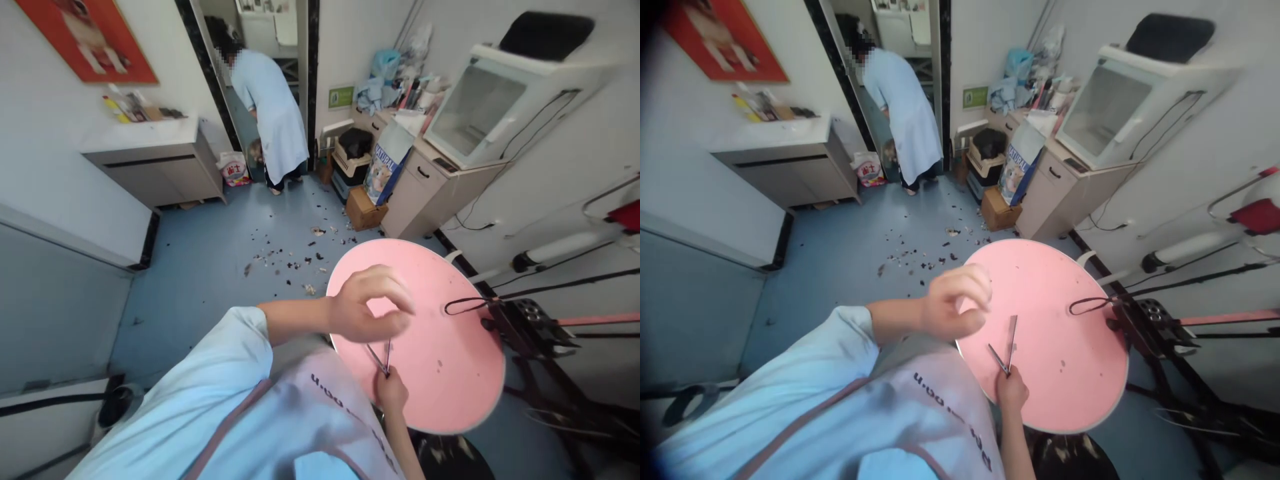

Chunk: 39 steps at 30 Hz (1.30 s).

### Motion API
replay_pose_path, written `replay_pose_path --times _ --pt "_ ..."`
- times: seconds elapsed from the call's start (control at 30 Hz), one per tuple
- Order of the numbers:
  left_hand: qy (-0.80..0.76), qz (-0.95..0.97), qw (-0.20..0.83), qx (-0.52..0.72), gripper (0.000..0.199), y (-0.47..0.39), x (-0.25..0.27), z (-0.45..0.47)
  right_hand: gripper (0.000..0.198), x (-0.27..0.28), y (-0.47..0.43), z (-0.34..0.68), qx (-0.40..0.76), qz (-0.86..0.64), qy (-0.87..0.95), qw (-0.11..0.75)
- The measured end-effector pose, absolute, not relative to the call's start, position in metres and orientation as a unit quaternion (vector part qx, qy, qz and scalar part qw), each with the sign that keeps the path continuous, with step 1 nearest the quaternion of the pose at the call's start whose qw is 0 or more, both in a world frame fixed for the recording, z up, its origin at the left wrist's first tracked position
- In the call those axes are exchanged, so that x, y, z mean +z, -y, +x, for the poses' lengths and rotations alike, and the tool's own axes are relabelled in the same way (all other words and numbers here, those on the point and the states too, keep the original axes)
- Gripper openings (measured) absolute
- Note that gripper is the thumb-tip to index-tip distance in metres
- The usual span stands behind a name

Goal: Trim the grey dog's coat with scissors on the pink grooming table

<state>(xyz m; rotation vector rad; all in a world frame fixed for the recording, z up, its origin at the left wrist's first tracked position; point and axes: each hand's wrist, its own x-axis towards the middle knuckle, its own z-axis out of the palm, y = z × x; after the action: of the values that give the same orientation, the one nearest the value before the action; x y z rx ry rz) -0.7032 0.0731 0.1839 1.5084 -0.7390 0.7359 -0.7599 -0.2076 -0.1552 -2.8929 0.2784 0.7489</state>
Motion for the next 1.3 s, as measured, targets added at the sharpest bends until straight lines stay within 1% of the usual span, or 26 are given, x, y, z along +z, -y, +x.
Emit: replay_pose_path --times 0.07,0.13,0.2,0.23,0.3,0.37,0.43,0.63,0.8,0.9,1.03,1.3 --pt "0.231 0.726 0.596 0.253 0.009 -0.077 0.117 -0.668 0.039 -0.157 0.204 -0.756 0.251 -0.958 -0.116 0.076" --pt "0.111 0.788 0.582 0.165 0.013 -0.086 0.039 -0.646 0.039 -0.160 0.204 -0.752 0.270 -0.951 -0.131 0.078" --pt "0.006 0.840 0.538 0.070 0.018 -0.097 -0.033 -0.638 0.039 -0.164 0.205 -0.748 0.292 -0.943 -0.138 0.080" --pt "-0.022 0.862 0.505 0.024 0.022 -0.102 -0.062 -0.639 0.039 -0.165 0.206 -0.746 0.300 -0.940 -0.140 0.082" --pt "-0.042 0.903 0.423 -0.055 0.031 -0.110 -0.105 -0.646 0.039 -0.166 0.207 -0.742 0.309 -0.936 -0.146 0.086" --pt "-0.005 0.938 0.323 -0.127 0.040 -0.114 -0.128 -0.655 0.039 -0.166 0.207 -0.738 0.312 -0.934 -0.150 0.088" --pt "0.021 0.945 0.280 -0.167 0.044 -0.114 -0.141 -0.662 0.039 -0.167 0.207 -0.736 0.316 -0.933 -0.151 0.088" --pt "0.084 0.943 0.227 -0.230 0.041 -0.097 -0.165 -0.669 0.041 -0.167 0.208 -0.730 0.338 -0.924 -0.153 0.096" --pt "0.109 0.947 0.145 -0.266 0.057 -0.082 -0.172 -0.674 0.044 -0.163 0.209 -0.727 0.349 -0.921 -0.147 0.095" --pt "0.112 0.942 0.129 -0.290 0.061 -0.080 -0.168 -0.674 0.042 -0.164 0.209 -0.725 0.353 -0.918 -0.150 0.099" --pt "0.125 0.942 0.112 -0.290 0.063 -0.082 -0.166 -0.674 0.040 -0.166 0.208 -0.726 0.348 -0.918 -0.158 0.110" --pt "0.129 0.941 0.120 -0.291 0.065 -0.084 -0.170 -0.675 0.040 -0.167 0.207 -0.730 0.331 -0.923 -0.161 0.111"
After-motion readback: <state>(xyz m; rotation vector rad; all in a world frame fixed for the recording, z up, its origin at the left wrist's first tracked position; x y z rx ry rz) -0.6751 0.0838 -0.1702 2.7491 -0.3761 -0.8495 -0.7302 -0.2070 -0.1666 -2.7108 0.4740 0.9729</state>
